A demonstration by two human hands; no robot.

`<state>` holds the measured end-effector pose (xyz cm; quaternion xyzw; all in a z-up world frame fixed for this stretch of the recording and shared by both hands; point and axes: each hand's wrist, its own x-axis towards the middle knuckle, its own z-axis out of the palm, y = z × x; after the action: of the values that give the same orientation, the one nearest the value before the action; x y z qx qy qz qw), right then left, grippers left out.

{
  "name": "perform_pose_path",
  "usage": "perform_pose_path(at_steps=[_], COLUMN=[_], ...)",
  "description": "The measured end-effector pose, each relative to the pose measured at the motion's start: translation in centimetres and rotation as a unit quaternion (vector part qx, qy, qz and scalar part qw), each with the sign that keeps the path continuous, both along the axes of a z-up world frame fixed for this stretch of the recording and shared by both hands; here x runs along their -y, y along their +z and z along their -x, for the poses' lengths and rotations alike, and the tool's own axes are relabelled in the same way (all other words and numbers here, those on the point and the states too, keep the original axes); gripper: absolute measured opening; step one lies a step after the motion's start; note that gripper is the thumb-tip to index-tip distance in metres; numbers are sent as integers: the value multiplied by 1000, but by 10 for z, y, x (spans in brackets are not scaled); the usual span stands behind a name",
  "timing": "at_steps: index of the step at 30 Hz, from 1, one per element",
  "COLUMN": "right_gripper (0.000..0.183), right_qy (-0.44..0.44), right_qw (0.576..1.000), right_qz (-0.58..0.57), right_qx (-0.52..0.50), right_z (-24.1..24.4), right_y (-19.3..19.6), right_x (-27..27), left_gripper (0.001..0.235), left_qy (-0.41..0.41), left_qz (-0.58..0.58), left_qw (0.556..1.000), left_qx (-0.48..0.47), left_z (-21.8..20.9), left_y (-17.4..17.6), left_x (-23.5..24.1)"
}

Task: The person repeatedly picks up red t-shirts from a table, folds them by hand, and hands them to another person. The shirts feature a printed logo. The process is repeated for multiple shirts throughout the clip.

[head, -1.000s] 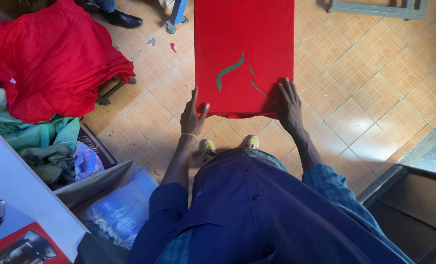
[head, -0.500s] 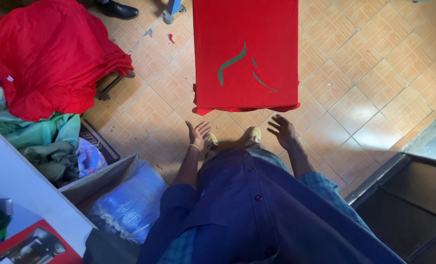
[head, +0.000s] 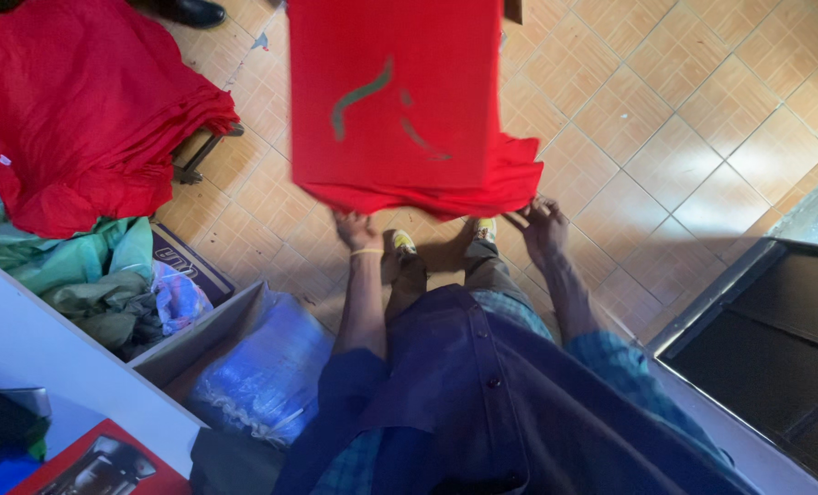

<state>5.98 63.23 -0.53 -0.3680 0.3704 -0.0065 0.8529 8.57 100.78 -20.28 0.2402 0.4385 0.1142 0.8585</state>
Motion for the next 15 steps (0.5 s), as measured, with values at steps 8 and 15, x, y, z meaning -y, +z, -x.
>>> perform_pose_path(at_steps=[8, 15], right_gripper=[9, 18], right_qy=[156, 174], right_qw=[984, 977], right_qz=[91, 122], right_qx=[-4, 9], right_z=[39, 15], right_y=[34, 32], right_x=[-60, -13], left_gripper=[32, 24], left_qy=[117, 74], left_qz=[-234, -215], left_qw=[965, 974], left_qx=[-31, -6], left_z=[72, 63], left_y=[110, 116], left_x=[-196, -143])
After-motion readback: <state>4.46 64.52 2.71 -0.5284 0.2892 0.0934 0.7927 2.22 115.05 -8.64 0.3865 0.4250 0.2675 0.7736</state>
